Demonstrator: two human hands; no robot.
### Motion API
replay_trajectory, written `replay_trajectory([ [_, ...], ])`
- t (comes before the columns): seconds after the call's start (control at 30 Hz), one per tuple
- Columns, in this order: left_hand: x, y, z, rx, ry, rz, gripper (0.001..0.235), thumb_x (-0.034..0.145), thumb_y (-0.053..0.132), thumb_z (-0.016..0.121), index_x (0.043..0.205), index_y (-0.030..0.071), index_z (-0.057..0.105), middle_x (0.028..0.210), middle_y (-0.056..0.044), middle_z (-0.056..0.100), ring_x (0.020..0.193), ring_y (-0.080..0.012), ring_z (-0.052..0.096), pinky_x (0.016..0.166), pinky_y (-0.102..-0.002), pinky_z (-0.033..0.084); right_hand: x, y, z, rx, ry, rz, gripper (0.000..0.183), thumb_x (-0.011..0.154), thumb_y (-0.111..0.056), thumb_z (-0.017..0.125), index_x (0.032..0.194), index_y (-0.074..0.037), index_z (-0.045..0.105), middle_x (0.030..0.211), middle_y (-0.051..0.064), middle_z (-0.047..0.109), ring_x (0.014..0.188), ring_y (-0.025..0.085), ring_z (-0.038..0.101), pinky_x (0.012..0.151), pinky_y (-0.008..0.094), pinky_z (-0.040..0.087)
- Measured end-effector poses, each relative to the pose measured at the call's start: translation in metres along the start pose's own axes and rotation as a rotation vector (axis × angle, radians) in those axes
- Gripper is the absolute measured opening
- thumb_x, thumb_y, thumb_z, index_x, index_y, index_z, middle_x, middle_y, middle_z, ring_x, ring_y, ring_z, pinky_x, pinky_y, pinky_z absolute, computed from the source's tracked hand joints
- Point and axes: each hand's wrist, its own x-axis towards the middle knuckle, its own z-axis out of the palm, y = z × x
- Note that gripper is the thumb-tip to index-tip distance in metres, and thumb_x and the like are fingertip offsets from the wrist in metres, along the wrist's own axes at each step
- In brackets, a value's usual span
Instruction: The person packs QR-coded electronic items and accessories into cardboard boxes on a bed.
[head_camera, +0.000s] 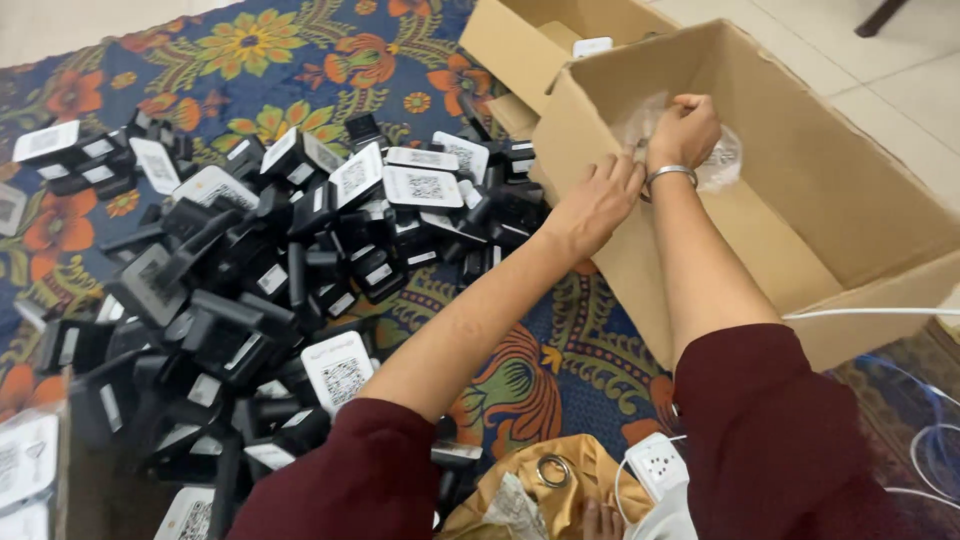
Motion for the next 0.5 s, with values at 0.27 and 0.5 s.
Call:
replay_trajectory([
  [0.27,0.012,0.037,0.045,-0.005,-0.288,0.088,0.034,0.092,0.011,0.053,0.125,0.006,0.06,0.126,-0.011,0.064,0.126,-0.0287,0.056,0.117,-0.051,0.036,-0.007,0.246,0.021,-0.725,-1.141,-0.028,0.086,0.072,-0.049,0.086,0.14,-0.004,0.058,0.144,0.021,0.056,0.133,0.037,0.056,0.106,0.043,0.047],
  [0.5,-0.005,0.028,0.023,-0.039,-0.343,0.15,0.037,0.095,0.012,0.05,0.13,0.004,0.058,0.12,-0.009,0.066,0.128,-0.0272,0.055,0.124,-0.057,0.026,0.014,0.123,-0.029,-0.472,-1.304,0.844,0.086,0.084,-0.04,0.087,0.15,-0.003,0.046,0.112,0.017,0.068,0.092,0.026,0.072,0.079,0.05,0.062],
])
